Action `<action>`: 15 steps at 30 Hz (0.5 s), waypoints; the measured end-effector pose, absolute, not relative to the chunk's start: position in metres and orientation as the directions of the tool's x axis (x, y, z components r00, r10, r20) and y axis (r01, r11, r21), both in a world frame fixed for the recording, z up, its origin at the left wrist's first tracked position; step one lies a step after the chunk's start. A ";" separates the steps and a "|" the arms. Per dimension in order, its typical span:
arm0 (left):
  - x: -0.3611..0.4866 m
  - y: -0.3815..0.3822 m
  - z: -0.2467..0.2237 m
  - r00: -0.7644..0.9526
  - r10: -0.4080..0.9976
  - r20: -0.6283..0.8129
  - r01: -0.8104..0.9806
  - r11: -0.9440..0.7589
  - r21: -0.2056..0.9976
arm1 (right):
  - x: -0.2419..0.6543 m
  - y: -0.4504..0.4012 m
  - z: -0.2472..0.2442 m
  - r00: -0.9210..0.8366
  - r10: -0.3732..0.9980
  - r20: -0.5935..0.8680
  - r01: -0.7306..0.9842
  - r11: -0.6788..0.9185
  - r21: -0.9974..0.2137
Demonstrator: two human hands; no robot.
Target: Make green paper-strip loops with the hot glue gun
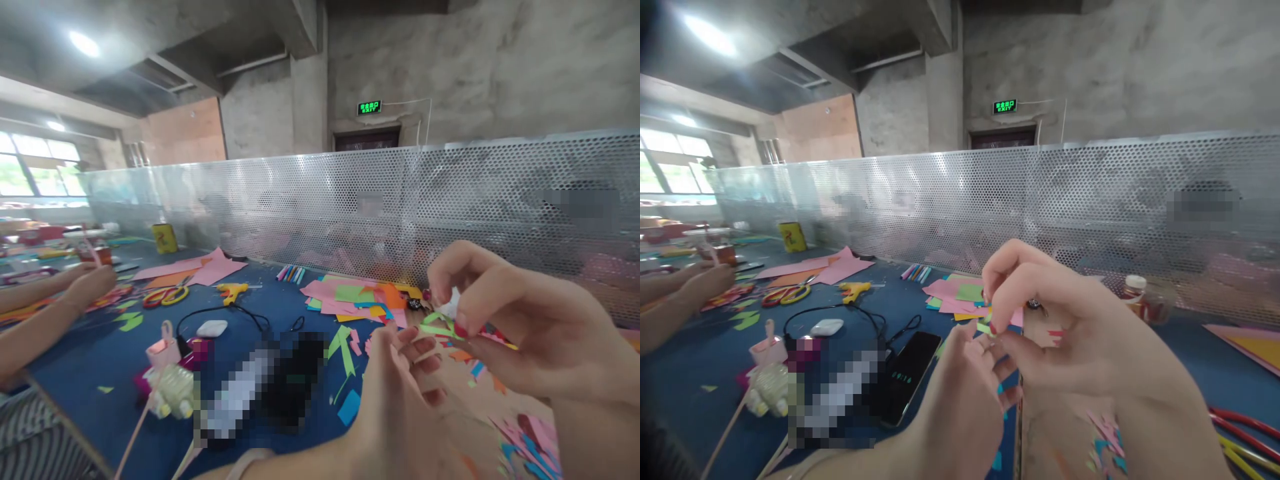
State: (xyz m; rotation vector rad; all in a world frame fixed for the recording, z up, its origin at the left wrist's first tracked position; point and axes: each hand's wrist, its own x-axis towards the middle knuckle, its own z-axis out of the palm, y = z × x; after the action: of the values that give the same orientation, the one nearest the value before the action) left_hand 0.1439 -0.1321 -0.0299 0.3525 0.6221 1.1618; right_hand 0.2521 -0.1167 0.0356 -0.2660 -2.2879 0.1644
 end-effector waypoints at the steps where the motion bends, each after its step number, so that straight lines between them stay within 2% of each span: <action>1: 0.147 -0.128 -0.036 0.256 0.925 -0.283 -0.742 0.375 0.555 | 0.253 -0.116 0.035 -0.647 0.251 0.720 0.145 0.968 -0.207; 5: 0.155 -0.112 -0.058 0.331 0.843 -0.424 -0.709 0.518 0.478 | 0.257 -0.115 0.034 -0.666 0.250 0.702 0.145 0.968 -0.207; 9: 0.158 -0.103 -0.067 0.384 0.815 -0.434 -0.708 0.561 0.428 | 0.259 -0.114 0.033 -0.663 0.268 0.699 0.163 0.963 -0.215; 15: 0.160 -0.102 -0.067 0.378 0.822 -0.427 -0.708 0.554 0.438 | 0.258 -0.115 0.033 -0.654 0.280 0.702 0.188 0.960 -0.208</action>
State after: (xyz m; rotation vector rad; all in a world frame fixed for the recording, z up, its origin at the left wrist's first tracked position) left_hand 0.1604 -0.1025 -0.0672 0.1944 0.6595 0.9853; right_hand 0.2585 -0.1151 0.0327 -0.3270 -2.3010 0.1480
